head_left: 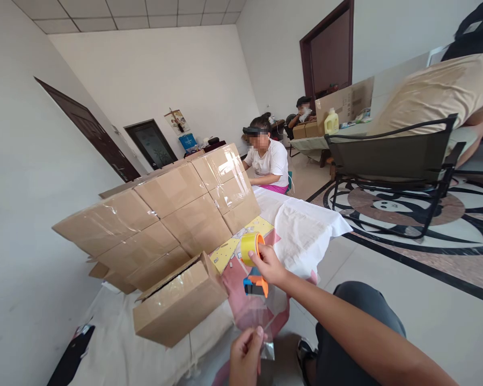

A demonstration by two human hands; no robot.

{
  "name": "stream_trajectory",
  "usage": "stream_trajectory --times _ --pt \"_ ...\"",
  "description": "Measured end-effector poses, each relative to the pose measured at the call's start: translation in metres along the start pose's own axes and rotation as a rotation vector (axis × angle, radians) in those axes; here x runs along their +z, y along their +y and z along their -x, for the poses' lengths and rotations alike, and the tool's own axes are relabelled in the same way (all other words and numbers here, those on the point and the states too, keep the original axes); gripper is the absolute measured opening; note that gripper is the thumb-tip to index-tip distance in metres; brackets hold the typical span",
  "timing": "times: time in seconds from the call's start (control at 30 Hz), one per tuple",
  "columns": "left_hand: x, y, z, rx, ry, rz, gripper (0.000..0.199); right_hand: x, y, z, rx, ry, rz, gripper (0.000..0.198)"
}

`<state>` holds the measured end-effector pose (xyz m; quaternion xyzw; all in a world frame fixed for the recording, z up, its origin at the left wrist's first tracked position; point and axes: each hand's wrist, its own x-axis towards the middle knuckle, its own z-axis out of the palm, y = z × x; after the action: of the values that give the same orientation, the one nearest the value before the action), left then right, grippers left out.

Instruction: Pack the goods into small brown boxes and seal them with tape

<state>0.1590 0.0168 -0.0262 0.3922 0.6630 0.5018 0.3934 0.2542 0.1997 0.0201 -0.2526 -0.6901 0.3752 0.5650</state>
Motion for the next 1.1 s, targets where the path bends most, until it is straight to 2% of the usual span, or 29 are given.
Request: stream_trajectory --times 0.33,0.67,0.83,0.9,1.0,1.1 --pt "0.002 -0.024 -0.01 -0.007 -0.009 0.024 0.074 0.001 -0.001 0.002 -0.029 0.004 0.032 0.037" --pt "0.002 -0.052 -0.023 0.081 -0.015 0.065 0.064 0.001 -0.007 0.004 -0.094 -0.053 0.055 0.035" --pt "-0.003 -0.05 -0.022 0.202 0.0 -0.038 0.063 0.001 -0.006 0.003 -0.077 -0.017 0.036 0.036" --pt "-0.003 -0.046 -0.021 0.227 -0.002 -0.014 0.061 0.0 -0.006 0.002 -0.063 -0.002 0.018 0.037" --pt "-0.002 -0.043 -0.019 0.203 -0.022 0.079 0.059 -0.001 -0.005 0.001 -0.043 0.009 -0.005 0.038" --pt "0.0 -0.044 -0.017 0.128 -0.104 0.155 0.057 -0.002 -0.005 0.0 -0.034 0.01 -0.028 0.038"
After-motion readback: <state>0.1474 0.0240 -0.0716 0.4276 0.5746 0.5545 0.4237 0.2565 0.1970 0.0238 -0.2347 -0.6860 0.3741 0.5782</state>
